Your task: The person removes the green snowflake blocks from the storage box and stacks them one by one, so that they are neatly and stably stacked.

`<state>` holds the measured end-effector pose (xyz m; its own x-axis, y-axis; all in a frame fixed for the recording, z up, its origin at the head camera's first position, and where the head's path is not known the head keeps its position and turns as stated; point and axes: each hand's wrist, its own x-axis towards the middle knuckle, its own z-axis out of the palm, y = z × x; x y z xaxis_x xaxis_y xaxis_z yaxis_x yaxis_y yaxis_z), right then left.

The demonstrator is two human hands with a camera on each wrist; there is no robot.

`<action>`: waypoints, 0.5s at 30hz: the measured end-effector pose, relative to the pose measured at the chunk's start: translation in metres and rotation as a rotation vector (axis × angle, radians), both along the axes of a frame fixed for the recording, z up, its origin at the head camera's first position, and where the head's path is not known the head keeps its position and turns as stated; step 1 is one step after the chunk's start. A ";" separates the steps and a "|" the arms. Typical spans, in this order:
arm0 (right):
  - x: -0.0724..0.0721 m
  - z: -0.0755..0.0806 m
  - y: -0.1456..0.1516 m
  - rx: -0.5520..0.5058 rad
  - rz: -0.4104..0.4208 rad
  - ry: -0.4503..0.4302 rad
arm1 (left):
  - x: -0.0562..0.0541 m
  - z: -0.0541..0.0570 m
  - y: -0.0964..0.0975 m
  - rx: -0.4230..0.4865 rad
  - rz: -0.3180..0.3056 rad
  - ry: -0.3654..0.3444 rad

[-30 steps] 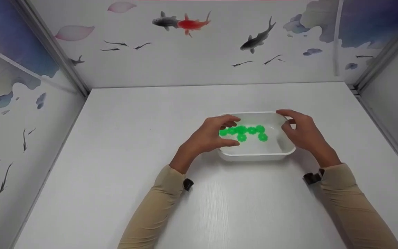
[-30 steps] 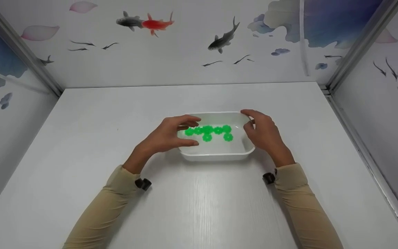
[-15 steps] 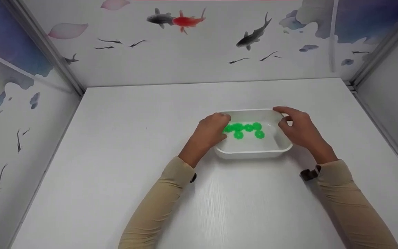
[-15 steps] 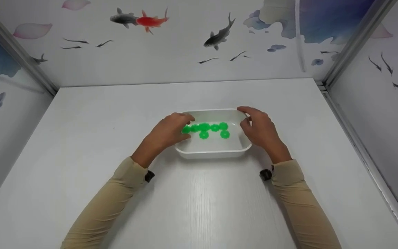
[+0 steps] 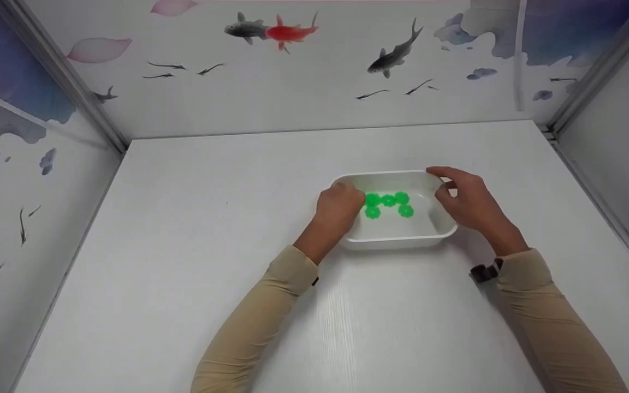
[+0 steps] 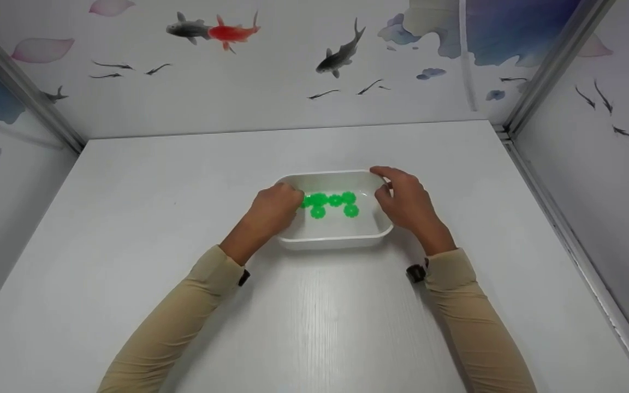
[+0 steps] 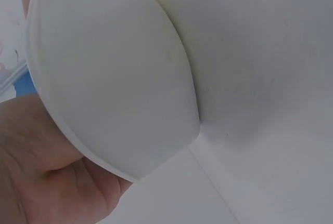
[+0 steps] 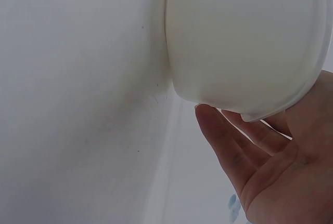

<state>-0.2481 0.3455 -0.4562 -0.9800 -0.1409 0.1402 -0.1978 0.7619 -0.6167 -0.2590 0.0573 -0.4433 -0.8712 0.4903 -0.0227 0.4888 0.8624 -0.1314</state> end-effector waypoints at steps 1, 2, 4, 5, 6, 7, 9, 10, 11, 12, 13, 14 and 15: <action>0.000 0.000 0.000 -0.001 -0.001 -0.001 | 0.000 0.000 0.000 0.009 0.003 -0.003; -0.001 0.000 -0.001 -0.003 -0.001 -0.001 | 0.000 0.000 -0.001 0.020 0.007 -0.011; -0.001 0.000 -0.001 -0.005 -0.001 -0.002 | -0.001 0.000 -0.002 0.054 0.007 -0.029; -0.002 0.000 -0.001 -0.006 -0.002 -0.002 | -0.001 0.001 -0.003 0.077 0.006 -0.039; -0.002 0.000 -0.001 -0.007 -0.001 -0.001 | -0.001 0.001 -0.004 0.096 0.001 -0.049; -0.002 0.000 -0.001 -0.007 -0.002 0.001 | -0.001 0.002 -0.005 0.113 -0.004 -0.060; -0.002 -0.001 0.000 -0.008 -0.002 0.001 | -0.002 0.003 -0.007 0.145 -0.021 -0.080; -0.002 -0.001 0.000 -0.010 -0.002 0.001 | -0.002 0.003 -0.008 0.160 -0.028 -0.092; -0.002 -0.001 0.000 -0.012 -0.003 0.001 | -0.002 0.004 -0.009 0.178 -0.033 -0.106; -0.002 -0.002 0.000 -0.013 -0.003 0.000 | -0.001 0.004 -0.009 0.190 -0.035 -0.117; -0.001 -0.002 0.000 -0.013 -0.003 0.000 | -0.001 0.004 -0.010 0.198 -0.035 -0.123; -0.001 -0.002 0.000 -0.014 -0.002 -0.002 | -0.001 0.004 -0.010 0.202 -0.035 -0.121; -0.001 -0.003 0.001 -0.015 -0.001 -0.002 | -0.001 0.004 -0.010 0.193 -0.034 -0.112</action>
